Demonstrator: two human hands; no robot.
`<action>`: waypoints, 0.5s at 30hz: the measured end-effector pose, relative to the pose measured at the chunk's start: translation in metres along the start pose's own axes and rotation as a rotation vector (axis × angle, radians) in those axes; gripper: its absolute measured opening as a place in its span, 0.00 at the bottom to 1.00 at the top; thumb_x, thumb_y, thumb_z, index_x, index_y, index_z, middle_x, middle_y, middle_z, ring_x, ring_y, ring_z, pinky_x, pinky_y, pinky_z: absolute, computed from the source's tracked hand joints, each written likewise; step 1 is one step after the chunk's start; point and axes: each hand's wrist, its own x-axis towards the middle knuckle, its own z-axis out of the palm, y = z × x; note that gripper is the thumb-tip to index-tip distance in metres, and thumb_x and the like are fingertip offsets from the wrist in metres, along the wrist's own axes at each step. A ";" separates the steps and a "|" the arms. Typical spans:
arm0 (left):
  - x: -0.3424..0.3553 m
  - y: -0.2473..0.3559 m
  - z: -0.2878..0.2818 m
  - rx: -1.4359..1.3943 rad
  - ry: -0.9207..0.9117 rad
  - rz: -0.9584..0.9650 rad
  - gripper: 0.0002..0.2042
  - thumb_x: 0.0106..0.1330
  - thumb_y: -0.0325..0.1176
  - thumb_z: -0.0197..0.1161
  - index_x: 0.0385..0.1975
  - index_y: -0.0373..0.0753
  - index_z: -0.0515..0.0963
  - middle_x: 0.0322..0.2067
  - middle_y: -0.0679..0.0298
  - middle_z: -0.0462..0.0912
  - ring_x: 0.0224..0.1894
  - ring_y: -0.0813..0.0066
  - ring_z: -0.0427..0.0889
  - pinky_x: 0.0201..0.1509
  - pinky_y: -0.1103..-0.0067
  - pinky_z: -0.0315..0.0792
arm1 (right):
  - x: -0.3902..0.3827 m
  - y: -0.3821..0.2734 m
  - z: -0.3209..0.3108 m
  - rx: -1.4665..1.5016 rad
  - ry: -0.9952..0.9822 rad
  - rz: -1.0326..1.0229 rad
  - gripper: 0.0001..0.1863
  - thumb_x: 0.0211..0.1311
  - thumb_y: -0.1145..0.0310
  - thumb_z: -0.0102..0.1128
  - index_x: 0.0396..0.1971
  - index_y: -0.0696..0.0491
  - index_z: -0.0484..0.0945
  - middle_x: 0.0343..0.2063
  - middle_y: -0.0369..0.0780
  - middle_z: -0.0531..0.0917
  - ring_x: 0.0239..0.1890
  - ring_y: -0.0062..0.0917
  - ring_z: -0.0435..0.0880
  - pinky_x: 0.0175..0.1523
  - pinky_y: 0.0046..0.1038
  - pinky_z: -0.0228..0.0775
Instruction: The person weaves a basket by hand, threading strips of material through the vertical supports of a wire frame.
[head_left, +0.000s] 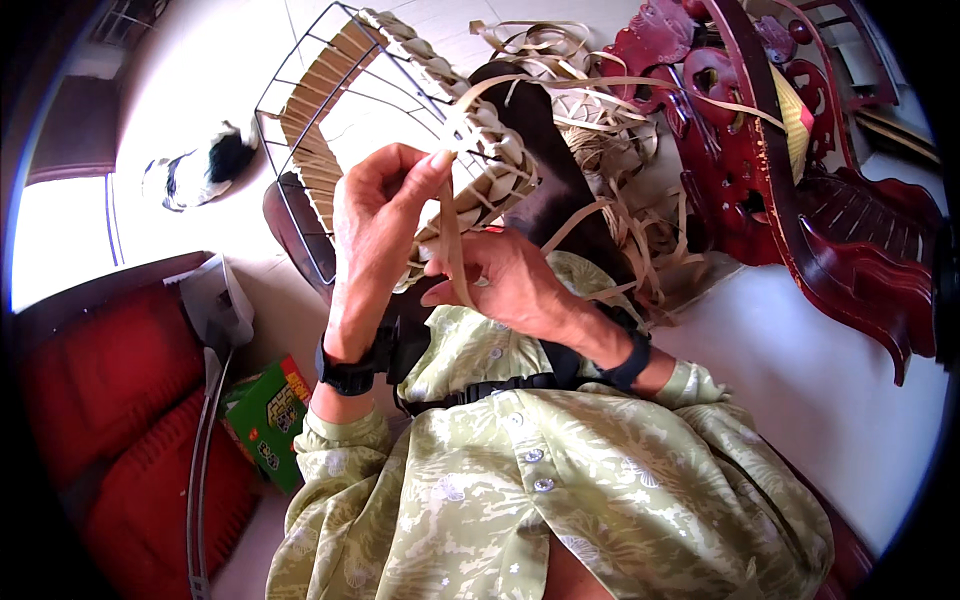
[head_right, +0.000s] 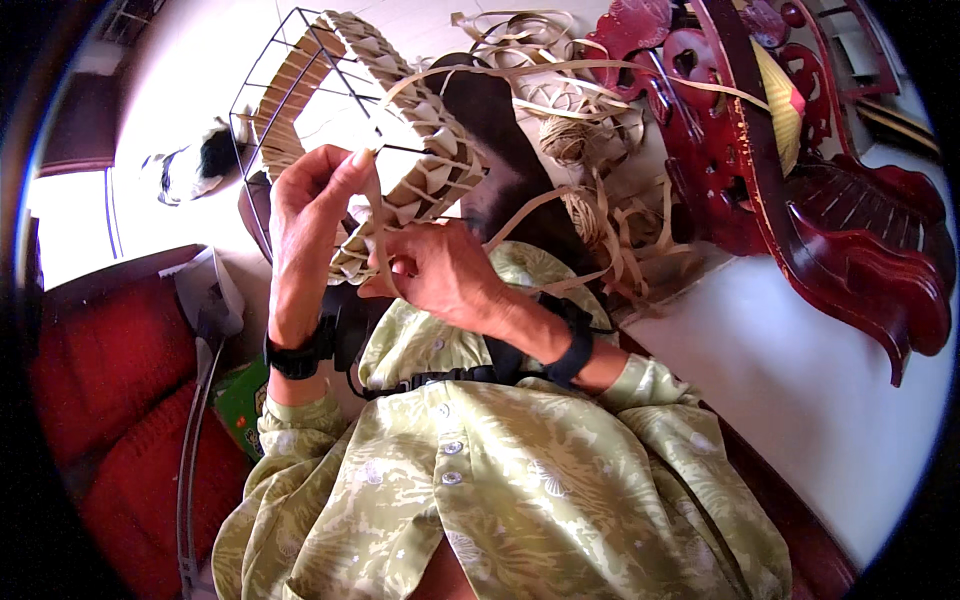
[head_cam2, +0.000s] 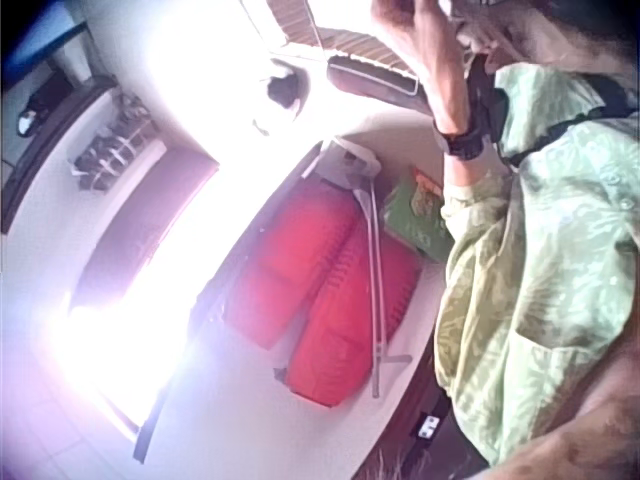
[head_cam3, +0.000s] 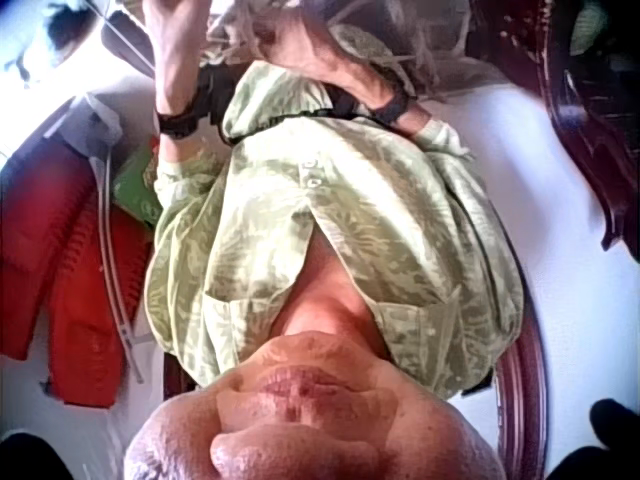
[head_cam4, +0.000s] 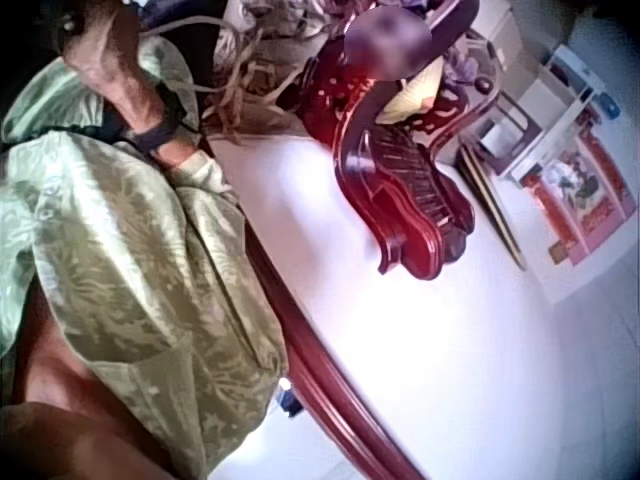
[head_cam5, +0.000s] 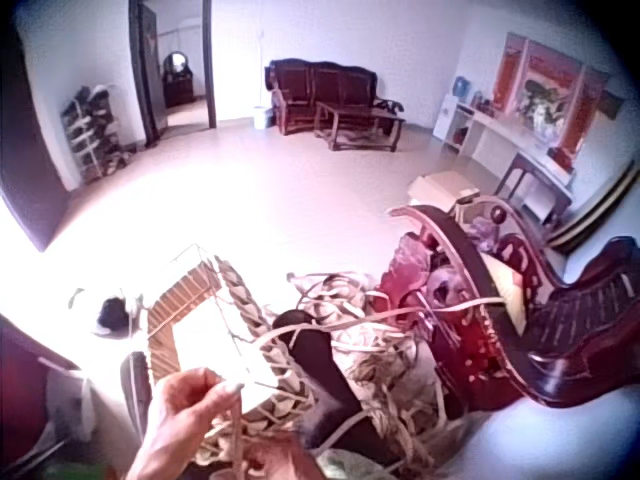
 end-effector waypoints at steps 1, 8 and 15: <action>0.000 0.001 0.000 -0.023 -0.010 0.002 0.13 0.67 0.39 0.68 0.32 0.33 0.82 0.24 0.70 0.82 0.27 0.89 0.74 0.31 0.87 0.66 | 0.001 0.007 0.003 -0.002 -0.037 0.042 0.09 0.62 0.70 0.68 0.38 0.59 0.82 0.27 0.37 0.85 0.31 0.20 0.84 0.37 0.25 0.74; 0.000 -0.005 -0.003 -0.005 -0.043 0.000 0.13 0.67 0.40 0.68 0.30 0.34 0.82 0.24 0.70 0.82 0.27 0.90 0.73 0.31 0.88 0.64 | -0.098 0.033 -0.146 0.349 0.629 -0.077 0.22 0.73 0.59 0.41 0.30 0.60 0.78 0.27 0.43 0.82 0.29 0.27 0.80 0.39 0.31 0.72; 0.000 -0.009 -0.004 -0.073 -0.046 0.025 0.13 0.68 0.39 0.67 0.31 0.33 0.81 0.24 0.70 0.82 0.27 0.89 0.75 0.32 0.88 0.66 | -0.247 0.043 -0.293 0.439 1.620 0.064 0.18 0.71 0.57 0.52 0.26 0.53 0.78 0.34 0.45 0.86 0.33 0.29 0.83 0.35 0.30 0.72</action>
